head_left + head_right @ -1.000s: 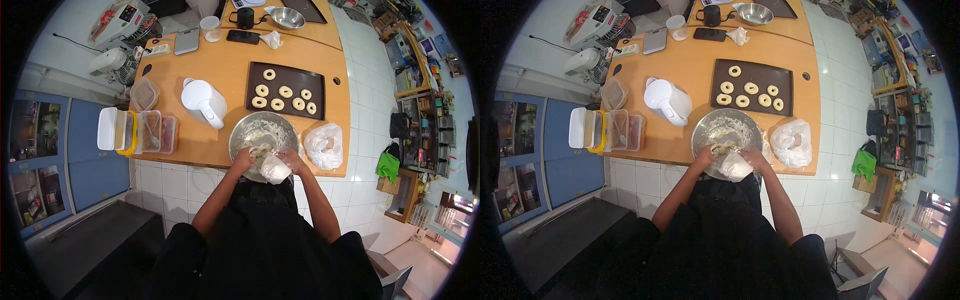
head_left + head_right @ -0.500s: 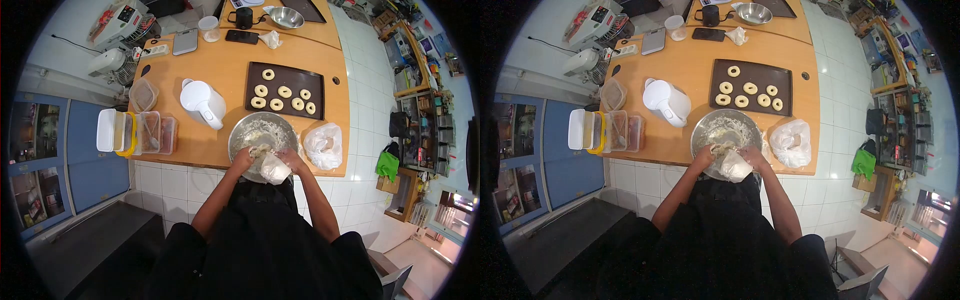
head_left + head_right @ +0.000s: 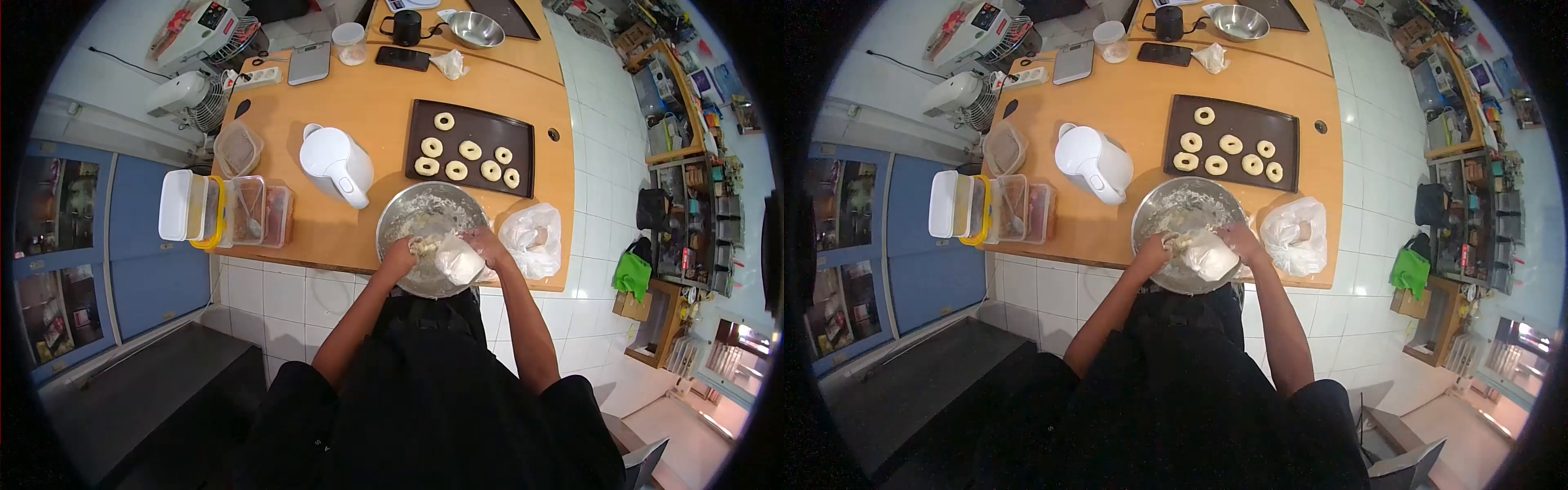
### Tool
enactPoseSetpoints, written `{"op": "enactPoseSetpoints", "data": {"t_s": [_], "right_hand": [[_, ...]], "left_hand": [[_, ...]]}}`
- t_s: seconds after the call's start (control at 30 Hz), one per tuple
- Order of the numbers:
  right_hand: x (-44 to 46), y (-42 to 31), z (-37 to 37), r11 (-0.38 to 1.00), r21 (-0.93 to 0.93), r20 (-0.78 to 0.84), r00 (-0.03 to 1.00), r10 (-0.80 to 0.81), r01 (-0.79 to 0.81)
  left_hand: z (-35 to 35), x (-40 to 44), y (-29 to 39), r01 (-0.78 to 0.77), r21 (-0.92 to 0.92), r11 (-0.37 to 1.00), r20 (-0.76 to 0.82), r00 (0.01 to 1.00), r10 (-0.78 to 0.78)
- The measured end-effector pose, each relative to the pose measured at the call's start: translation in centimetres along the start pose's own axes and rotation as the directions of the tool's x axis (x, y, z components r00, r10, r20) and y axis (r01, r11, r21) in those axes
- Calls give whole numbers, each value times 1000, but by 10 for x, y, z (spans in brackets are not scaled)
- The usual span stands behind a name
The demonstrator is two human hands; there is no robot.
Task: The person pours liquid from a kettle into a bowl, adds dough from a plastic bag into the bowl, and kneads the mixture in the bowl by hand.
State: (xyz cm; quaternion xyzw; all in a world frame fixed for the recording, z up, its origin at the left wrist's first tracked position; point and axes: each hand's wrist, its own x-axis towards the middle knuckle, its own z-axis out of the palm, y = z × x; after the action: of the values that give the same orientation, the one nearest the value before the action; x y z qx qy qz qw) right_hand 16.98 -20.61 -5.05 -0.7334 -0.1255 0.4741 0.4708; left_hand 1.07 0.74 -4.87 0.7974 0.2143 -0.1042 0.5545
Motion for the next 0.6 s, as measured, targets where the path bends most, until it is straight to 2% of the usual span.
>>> {"op": "enactPoseSetpoints", "data": {"t_s": [0.1, 0.2, 0.3, 0.4, 0.5, 0.6], "right_hand": [[-13, -39, 0, 993, 38, 6, 993, 115, -115], [-27, -57, 4, 974, 202, -46, 993, 109, -98], [-21, -56, 8, 984, -112, -37, 990, 135, -138], [6, -10, 7, 994, 71, -74, 993, 93, -88], [-10, -59, 14, 967, -212, -49, 990, 132, -139], [3, -41, 16, 991, -111, -62, 996, 71, -78]], "left_hand": [[-6, 0, 2, 13, -19, 1000, 22, 1000, -13], [-1, 3, 1, -7, 1, 1000, -21, 1000, 7], [-4, 6, -7, 22, -2, 1000, -27, 999, -22], [-3, 6, 0, 23, -41, 999, -33, 999, -24], [-16, -6, 26, 17, -16, 1000, -46, 999, -18], [-15, -1, 26, 23, -41, 999, -52, 998, -25]]}}
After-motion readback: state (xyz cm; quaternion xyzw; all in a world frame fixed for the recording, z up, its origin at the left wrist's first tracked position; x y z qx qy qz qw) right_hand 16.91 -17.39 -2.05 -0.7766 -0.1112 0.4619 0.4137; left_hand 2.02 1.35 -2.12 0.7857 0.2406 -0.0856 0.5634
